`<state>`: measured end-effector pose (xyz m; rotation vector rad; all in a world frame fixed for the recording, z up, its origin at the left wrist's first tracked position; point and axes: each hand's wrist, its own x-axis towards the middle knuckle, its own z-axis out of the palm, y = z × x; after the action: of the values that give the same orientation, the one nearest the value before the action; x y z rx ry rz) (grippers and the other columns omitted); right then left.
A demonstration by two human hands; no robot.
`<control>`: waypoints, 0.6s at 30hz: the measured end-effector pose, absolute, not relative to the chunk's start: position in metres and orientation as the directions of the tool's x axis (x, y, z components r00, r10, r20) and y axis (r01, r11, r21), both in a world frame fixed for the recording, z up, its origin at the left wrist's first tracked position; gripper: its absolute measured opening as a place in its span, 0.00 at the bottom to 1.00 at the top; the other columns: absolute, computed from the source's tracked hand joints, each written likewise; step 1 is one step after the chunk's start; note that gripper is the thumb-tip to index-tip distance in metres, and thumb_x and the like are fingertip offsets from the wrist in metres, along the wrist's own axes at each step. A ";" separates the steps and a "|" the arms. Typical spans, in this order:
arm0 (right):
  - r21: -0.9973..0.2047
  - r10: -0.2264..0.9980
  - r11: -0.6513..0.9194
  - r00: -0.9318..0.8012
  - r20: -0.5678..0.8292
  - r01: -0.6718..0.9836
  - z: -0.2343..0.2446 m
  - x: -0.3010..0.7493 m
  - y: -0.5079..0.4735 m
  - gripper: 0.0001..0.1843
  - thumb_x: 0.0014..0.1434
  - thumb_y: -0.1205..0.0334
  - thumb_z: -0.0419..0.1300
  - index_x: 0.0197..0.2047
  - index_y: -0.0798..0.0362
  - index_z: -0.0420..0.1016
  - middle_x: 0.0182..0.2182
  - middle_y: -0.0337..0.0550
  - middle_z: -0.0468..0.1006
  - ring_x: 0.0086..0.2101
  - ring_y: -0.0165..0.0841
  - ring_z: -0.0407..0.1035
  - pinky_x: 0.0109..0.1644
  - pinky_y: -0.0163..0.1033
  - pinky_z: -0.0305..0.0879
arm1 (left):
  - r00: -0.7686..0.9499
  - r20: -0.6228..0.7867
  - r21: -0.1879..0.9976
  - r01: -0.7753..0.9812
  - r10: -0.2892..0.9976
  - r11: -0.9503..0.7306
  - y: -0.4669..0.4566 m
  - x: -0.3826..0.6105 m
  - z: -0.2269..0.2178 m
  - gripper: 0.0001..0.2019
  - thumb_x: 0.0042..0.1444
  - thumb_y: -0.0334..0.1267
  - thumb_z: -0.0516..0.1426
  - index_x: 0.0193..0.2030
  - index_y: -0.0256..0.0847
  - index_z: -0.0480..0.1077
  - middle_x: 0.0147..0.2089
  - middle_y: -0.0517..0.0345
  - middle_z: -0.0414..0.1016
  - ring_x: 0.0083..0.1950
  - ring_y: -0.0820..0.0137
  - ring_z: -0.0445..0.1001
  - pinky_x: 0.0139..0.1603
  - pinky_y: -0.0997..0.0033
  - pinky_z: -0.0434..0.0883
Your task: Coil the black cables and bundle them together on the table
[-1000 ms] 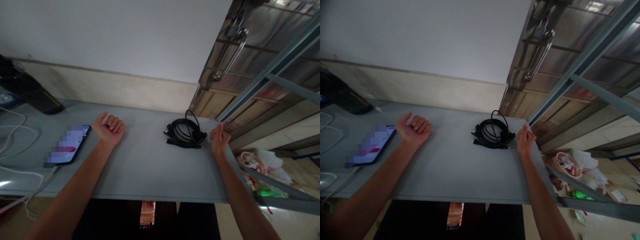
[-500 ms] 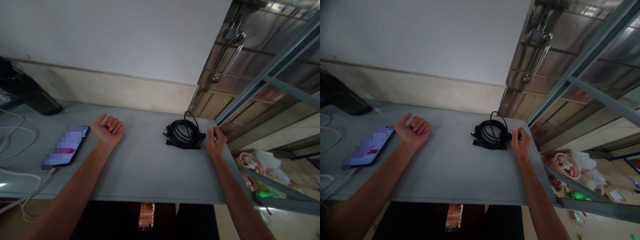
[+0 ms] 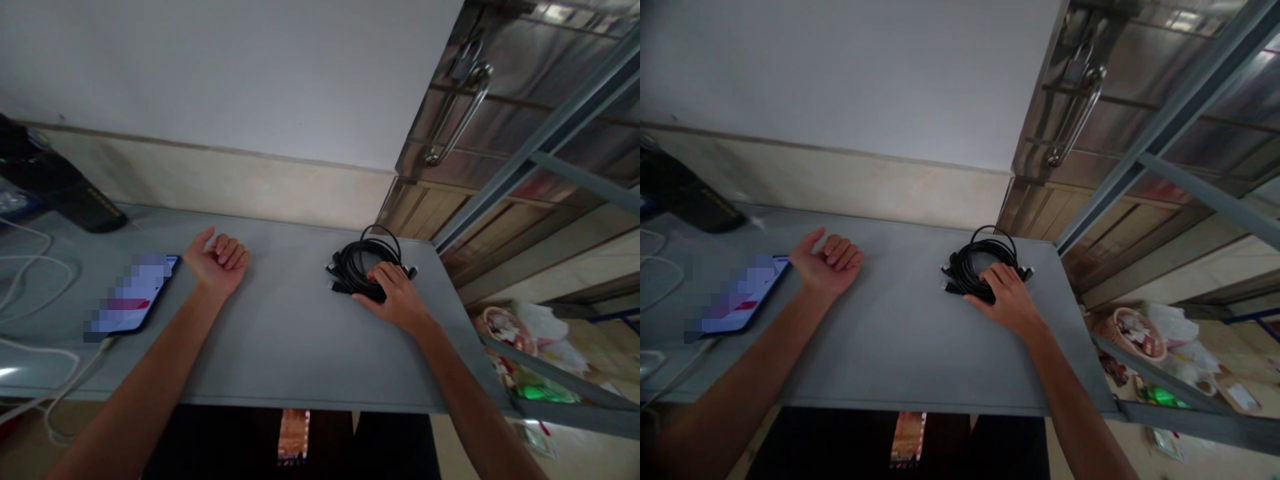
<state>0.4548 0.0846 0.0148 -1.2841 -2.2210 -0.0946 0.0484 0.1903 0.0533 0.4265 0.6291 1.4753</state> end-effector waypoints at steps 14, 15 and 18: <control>-0.253 0.835 0.411 -0.251 0.490 0.876 -0.009 0.464 0.095 0.32 0.77 0.26 0.57 0.43 0.48 0.78 0.39 0.52 0.85 0.43 0.50 0.80 0.53 0.54 0.77 | -0.007 -0.124 0.620 -0.781 0.992 0.072 0.190 0.050 0.053 0.25 0.69 0.42 0.58 0.24 0.46 0.50 0.16 0.67 0.49 0.15 0.74 0.49 0.17 0.69 0.50; -0.263 0.833 0.402 -0.231 0.502 0.877 -0.009 0.465 0.095 0.32 0.77 0.26 0.56 0.44 0.48 0.78 0.39 0.53 0.85 0.42 0.50 0.81 0.52 0.54 0.77 | -0.008 -0.122 0.618 -0.783 0.992 0.070 0.190 0.050 0.053 0.25 0.69 0.42 0.58 0.24 0.46 0.50 0.16 0.67 0.49 0.15 0.74 0.49 0.17 0.69 0.50; -0.276 0.830 0.375 -0.188 0.525 0.885 -0.012 0.468 0.096 0.34 0.77 0.24 0.54 0.44 0.48 0.79 0.38 0.54 0.85 0.42 0.51 0.81 0.52 0.55 0.78 | -0.006 -0.118 0.622 -0.780 0.993 0.070 0.190 0.050 0.053 0.25 0.70 0.43 0.58 0.24 0.46 0.50 0.16 0.67 0.49 0.15 0.74 0.50 0.17 0.68 0.51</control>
<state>0.4679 0.0957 -0.0120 -1.4726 -2.0335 -0.1173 0.0498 0.1898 0.0528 0.4365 0.6166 1.4691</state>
